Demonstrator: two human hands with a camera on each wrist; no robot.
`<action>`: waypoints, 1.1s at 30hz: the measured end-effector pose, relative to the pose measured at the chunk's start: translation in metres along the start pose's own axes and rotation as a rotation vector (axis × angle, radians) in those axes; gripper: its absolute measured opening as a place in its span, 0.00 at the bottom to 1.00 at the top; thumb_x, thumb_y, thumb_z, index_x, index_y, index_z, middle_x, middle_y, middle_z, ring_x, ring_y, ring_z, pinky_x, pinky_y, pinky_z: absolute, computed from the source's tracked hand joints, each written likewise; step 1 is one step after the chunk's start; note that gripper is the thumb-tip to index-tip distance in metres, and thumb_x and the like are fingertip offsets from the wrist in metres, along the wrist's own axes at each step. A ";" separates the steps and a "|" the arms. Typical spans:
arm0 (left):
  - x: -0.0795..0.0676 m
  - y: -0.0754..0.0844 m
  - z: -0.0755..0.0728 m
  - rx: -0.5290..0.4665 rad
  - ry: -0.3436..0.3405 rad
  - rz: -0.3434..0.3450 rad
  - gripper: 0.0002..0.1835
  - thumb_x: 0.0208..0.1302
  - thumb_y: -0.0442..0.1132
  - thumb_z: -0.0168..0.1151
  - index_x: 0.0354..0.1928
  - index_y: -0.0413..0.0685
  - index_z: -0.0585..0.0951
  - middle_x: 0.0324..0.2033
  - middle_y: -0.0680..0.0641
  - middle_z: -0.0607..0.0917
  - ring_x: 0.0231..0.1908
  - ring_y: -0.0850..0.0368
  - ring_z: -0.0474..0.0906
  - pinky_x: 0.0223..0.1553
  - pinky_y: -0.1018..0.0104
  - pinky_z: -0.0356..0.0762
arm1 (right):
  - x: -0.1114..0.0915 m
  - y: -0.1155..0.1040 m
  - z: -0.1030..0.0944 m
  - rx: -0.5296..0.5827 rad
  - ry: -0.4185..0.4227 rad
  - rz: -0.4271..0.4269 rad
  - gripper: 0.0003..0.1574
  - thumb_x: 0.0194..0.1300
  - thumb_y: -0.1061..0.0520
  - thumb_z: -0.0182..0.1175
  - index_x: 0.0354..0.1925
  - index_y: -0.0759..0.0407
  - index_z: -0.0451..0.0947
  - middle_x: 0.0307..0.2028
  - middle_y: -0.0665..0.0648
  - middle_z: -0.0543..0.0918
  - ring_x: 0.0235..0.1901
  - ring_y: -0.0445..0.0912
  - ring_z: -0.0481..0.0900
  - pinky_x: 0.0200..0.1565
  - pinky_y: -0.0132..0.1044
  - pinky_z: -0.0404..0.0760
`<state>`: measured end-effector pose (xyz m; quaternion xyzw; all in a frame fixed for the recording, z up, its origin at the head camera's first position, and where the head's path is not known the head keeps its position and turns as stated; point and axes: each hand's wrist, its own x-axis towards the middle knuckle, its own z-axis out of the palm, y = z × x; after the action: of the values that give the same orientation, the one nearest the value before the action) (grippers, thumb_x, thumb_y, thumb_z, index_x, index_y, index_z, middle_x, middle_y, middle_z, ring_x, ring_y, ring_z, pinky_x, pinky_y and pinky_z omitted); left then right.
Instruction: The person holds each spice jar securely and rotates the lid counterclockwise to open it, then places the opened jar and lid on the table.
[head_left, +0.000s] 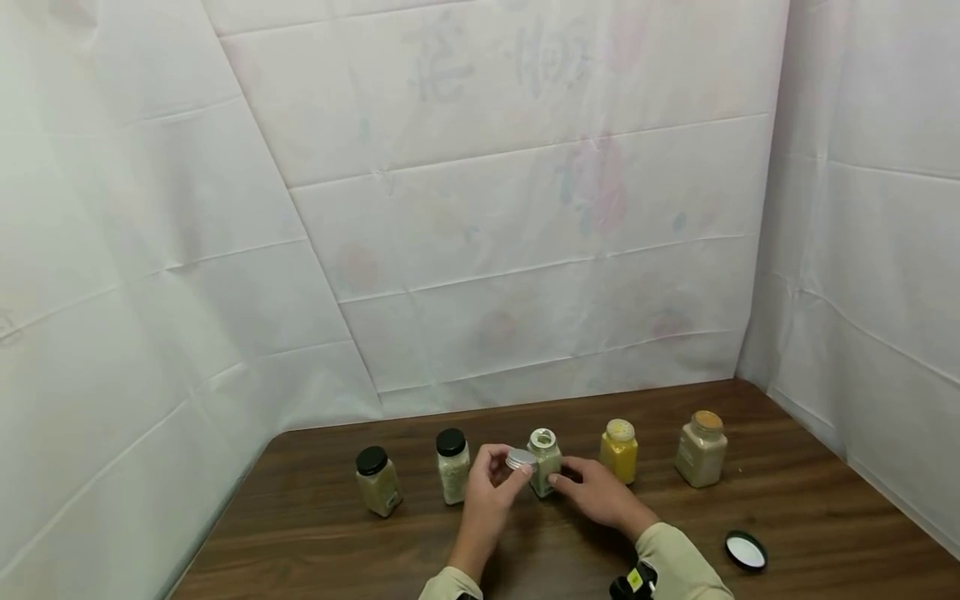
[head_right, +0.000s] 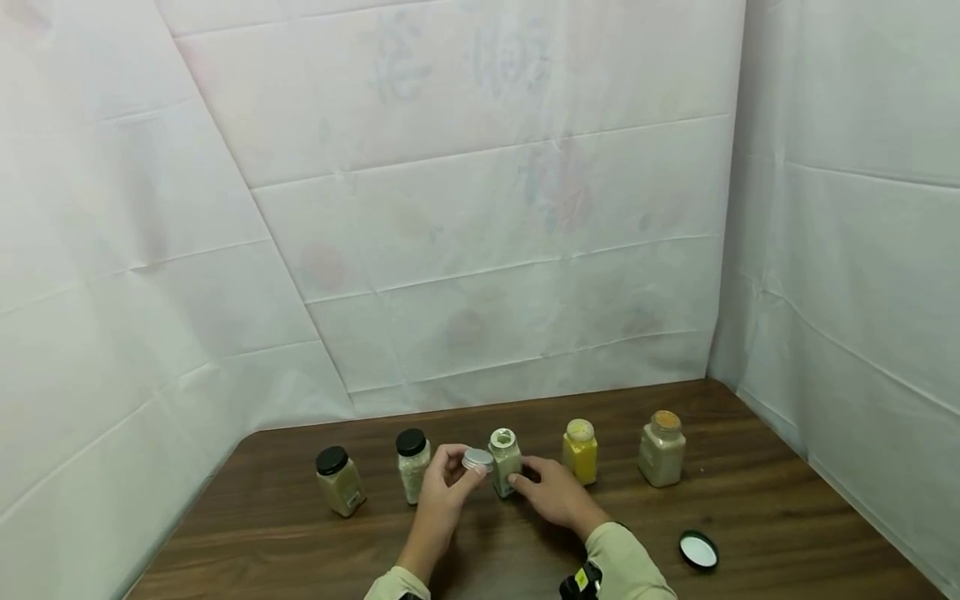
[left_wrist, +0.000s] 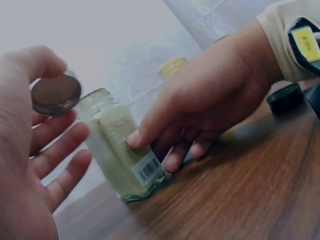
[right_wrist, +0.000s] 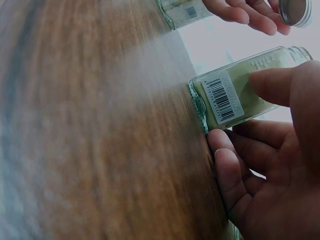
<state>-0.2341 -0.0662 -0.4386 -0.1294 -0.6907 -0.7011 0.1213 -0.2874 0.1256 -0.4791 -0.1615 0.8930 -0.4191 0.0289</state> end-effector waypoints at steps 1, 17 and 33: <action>-0.001 0.002 -0.001 0.020 -0.029 -0.011 0.18 0.57 0.33 0.64 0.47 0.34 0.71 0.39 0.41 0.79 0.40 0.50 0.75 0.39 0.68 0.74 | 0.000 0.000 0.000 0.003 0.000 0.000 0.38 0.63 0.34 0.52 0.59 0.59 0.71 0.55 0.59 0.75 0.57 0.55 0.69 0.53 0.57 0.66; -0.002 -0.026 -0.007 0.273 -0.214 -0.070 0.18 0.60 0.47 0.63 0.49 0.47 0.75 0.39 0.51 0.79 0.41 0.56 0.75 0.41 0.62 0.73 | 0.003 0.003 0.001 -0.008 0.005 -0.041 0.36 0.64 0.35 0.52 0.57 0.59 0.72 0.53 0.58 0.76 0.54 0.54 0.72 0.51 0.55 0.69; 0.000 -0.028 -0.012 0.480 -0.356 0.001 0.18 0.60 0.56 0.59 0.47 0.57 0.78 0.34 0.59 0.79 0.36 0.61 0.76 0.36 0.67 0.73 | 0.000 -0.002 0.001 -0.002 0.029 -0.049 0.33 0.65 0.39 0.53 0.57 0.61 0.72 0.53 0.59 0.76 0.54 0.54 0.72 0.52 0.54 0.69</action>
<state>-0.2435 -0.0779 -0.4649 -0.2183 -0.8471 -0.4839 0.0260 -0.2866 0.1236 -0.4777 -0.1774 0.8895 -0.4210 0.0057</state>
